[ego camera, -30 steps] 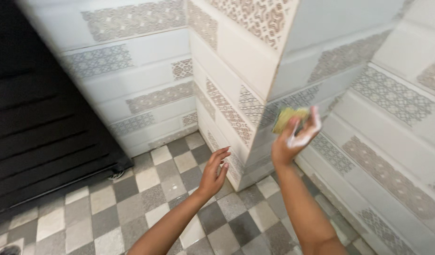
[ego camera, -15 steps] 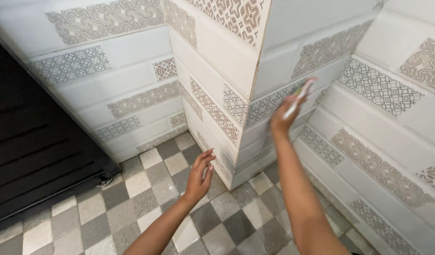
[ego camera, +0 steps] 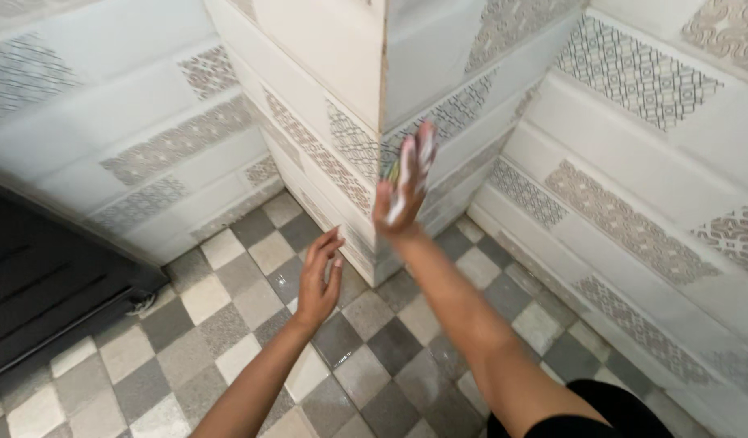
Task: The person cleans the bathroom wall tiles by scrubbing the tiled surfaces with a sponge and by hand.
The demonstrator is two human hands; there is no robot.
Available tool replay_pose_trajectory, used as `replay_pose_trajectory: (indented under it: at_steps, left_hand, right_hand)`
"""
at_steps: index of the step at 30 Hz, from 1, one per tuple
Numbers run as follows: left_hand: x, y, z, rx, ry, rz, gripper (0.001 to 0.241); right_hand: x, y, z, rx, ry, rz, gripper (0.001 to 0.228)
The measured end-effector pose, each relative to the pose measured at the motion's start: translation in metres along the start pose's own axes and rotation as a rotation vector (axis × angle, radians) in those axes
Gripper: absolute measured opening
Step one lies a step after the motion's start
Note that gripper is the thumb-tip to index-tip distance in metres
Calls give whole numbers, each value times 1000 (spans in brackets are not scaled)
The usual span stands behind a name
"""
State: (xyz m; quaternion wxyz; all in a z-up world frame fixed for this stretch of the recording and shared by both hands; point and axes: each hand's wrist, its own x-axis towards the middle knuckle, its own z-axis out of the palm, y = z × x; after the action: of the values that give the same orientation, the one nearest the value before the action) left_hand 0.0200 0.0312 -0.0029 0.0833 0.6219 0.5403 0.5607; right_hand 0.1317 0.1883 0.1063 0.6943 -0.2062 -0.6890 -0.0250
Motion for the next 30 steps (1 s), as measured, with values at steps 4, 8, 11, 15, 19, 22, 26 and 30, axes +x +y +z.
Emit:
replay_pose_trajectory:
  at_steps: [4,8,11,15,19,22,26,30]
  left_hand:
    - [-8,-13,-6,78,-46,11,26]
    - [-11,-20,-8,-34,-29,-223,29]
    - [-5,-26,-5,-31,-24,-223,30]
    - [-2,-28,14,-109,-56,-172,29]
    - [-2,-29,27,-105,-70,-188,30]
    - [-2,-34,29,-53,-90,-147,26]
    - [-6,-42,20,-19,-105,-220,29]
    - [-8,-48,10,-9,-57,-281,30]
  right_hand:
    - [31,103,-11,145,87,359,63]
    - [-38,188,-22,-71,159,601,74]
    - [-148,194,-11,94,321,897,92]
    - [-241,109,10,286,274,1513,83]
    - [-183,35,7,238,170,1437,80]
    - [-106,48,1,181,107,1022,81]
    - [-68,159,-4,94,140,738,77]
    - [-161,286,-22,238,243,1154,78]
